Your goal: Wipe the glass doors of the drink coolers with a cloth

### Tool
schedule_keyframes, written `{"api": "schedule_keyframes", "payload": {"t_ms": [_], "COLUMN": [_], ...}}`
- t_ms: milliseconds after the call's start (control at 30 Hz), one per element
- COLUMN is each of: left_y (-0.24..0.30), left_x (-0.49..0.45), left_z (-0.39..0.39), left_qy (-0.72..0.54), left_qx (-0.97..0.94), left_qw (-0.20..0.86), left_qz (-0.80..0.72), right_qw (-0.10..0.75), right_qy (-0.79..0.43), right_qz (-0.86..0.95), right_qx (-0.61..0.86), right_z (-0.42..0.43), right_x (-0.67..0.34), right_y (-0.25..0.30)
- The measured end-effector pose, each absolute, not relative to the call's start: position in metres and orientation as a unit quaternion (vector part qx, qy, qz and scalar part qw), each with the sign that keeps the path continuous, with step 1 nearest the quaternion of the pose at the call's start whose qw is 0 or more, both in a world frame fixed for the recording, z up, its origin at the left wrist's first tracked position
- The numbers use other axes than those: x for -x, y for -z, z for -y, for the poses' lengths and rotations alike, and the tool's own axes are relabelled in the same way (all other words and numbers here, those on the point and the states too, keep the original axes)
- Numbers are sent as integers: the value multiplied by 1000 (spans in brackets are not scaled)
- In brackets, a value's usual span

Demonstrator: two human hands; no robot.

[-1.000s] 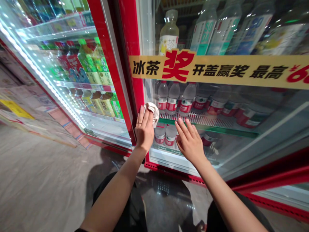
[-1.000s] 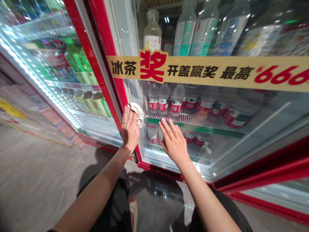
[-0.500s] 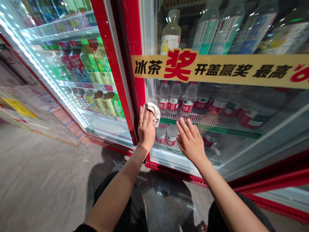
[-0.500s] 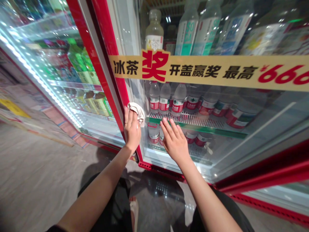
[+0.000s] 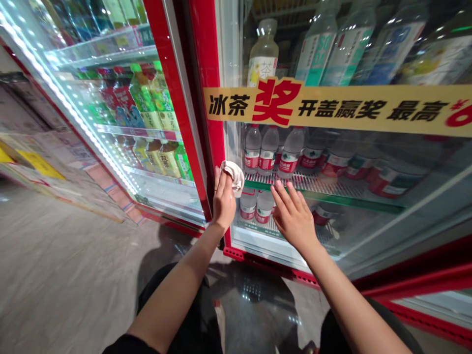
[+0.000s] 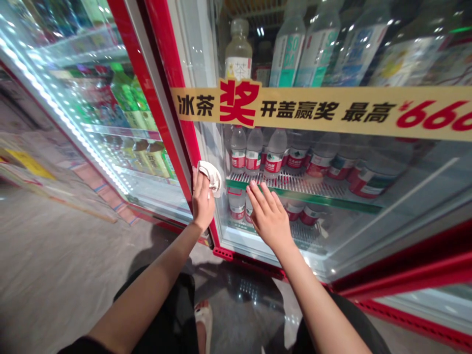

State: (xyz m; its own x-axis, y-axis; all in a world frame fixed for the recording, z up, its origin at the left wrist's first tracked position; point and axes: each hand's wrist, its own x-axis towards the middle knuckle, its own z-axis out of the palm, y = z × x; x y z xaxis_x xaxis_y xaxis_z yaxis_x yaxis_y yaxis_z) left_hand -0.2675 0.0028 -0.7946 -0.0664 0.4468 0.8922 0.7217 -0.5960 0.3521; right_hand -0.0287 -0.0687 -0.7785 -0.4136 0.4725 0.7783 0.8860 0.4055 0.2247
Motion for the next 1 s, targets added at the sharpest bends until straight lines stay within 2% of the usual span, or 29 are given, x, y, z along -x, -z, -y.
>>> {"api": "schedule_keyframes", "payload": {"t_ms": [200, 467, 700, 1000], "left_y": [800, 806, 801, 793], "left_x": [272, 267, 272, 265], "left_z": [-6, 1, -7, 0], "left_qy": [635, 586, 647, 608], "left_qx": [614, 674, 585, 655], "left_qw": [95, 81, 58, 88], "left_qz": [460, 442, 485, 441], "right_qw": [316, 318, 309, 313], "right_qy": [323, 321, 316, 317], "right_qz": [778, 778, 785, 782], "right_qx": [436, 437, 435, 437], "right_z": [68, 68, 69, 69], "right_x": [28, 28, 27, 28], "right_y": [778, 779, 778, 778]}}
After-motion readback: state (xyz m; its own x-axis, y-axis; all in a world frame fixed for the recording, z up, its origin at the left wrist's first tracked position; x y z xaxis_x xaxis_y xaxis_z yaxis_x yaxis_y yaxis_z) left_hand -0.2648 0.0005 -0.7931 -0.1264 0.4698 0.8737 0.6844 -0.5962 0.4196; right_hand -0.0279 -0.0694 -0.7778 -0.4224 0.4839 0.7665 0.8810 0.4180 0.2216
